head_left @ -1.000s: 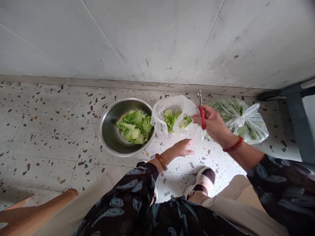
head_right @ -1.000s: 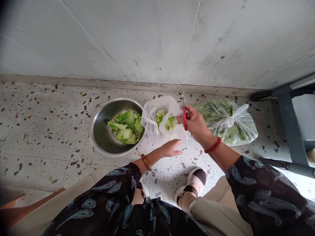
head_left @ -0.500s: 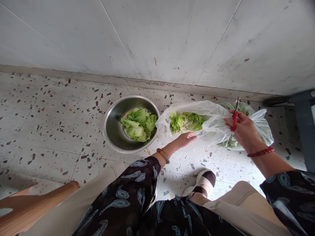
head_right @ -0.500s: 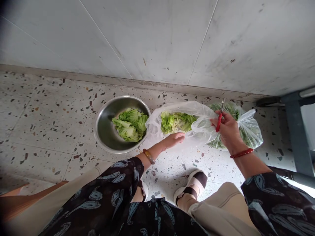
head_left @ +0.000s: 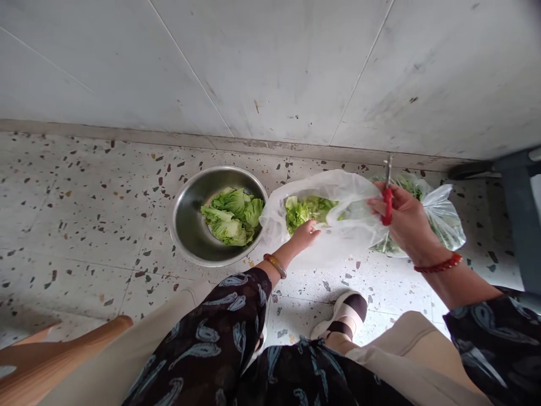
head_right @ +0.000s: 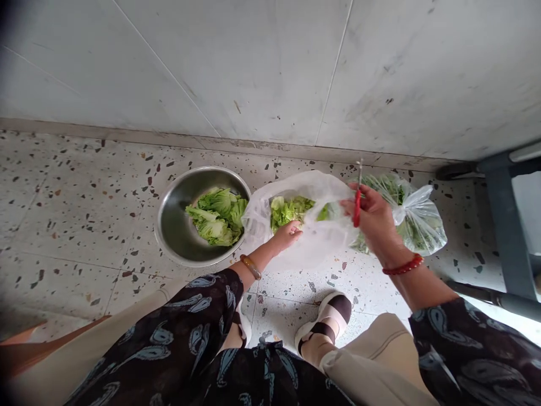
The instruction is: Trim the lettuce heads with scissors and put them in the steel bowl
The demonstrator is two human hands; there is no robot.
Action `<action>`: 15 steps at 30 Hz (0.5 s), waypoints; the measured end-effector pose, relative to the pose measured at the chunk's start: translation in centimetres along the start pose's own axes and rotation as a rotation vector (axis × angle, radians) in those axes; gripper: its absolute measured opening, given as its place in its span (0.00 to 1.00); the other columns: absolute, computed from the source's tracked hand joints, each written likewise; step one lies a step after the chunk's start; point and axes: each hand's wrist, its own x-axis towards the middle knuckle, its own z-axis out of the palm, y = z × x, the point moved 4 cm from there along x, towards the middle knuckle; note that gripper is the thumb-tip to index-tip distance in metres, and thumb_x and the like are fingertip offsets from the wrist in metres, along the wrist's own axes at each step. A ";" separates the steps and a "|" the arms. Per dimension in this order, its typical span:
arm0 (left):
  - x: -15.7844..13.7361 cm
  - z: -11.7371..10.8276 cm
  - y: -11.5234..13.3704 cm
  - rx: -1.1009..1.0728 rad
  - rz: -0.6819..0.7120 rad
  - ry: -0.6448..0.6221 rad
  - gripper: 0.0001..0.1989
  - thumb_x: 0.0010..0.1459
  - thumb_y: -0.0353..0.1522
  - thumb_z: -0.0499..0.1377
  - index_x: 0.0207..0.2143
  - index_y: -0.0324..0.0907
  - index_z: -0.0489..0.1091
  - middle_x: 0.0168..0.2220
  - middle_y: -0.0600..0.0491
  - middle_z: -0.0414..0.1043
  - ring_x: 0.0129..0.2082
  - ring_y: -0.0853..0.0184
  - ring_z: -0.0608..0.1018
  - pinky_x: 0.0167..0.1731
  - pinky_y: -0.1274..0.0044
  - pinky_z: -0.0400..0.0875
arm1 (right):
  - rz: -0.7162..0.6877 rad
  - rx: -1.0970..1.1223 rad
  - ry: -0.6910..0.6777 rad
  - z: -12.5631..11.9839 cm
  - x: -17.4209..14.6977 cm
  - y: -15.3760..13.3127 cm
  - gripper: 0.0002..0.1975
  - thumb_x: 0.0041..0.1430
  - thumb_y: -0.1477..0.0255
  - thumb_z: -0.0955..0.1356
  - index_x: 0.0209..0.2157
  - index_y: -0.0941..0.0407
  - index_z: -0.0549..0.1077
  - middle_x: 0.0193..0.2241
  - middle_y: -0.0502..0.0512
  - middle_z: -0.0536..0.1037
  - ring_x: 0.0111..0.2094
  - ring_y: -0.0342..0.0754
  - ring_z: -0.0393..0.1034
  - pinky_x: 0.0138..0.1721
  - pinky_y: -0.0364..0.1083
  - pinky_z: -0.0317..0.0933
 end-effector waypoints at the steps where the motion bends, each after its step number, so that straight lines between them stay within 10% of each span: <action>1: 0.0 -0.1 0.0 0.045 -0.009 -0.001 0.17 0.63 0.35 0.64 0.54 0.41 0.74 0.41 0.46 0.79 0.39 0.57 0.81 0.45 0.65 0.78 | 0.024 -0.010 0.041 -1.4 0.8 1.2 0.30 0.39 0.64 0.82 0.46 0.52 0.77 0.25 0.44 0.75 0.23 0.43 0.65 0.24 0.45 0.61; 15: 6.0 6.1 7.2 0.695 0.546 -0.236 0.30 0.62 0.20 0.52 0.66 0.39 0.66 0.69 0.39 0.64 0.71 0.51 0.63 0.70 0.60 0.55 | 0.041 -0.090 0.202 -5.9 1.0 3.1 0.25 0.43 0.61 0.81 0.45 0.46 0.77 0.27 0.46 0.73 0.26 0.50 0.68 0.29 0.52 0.68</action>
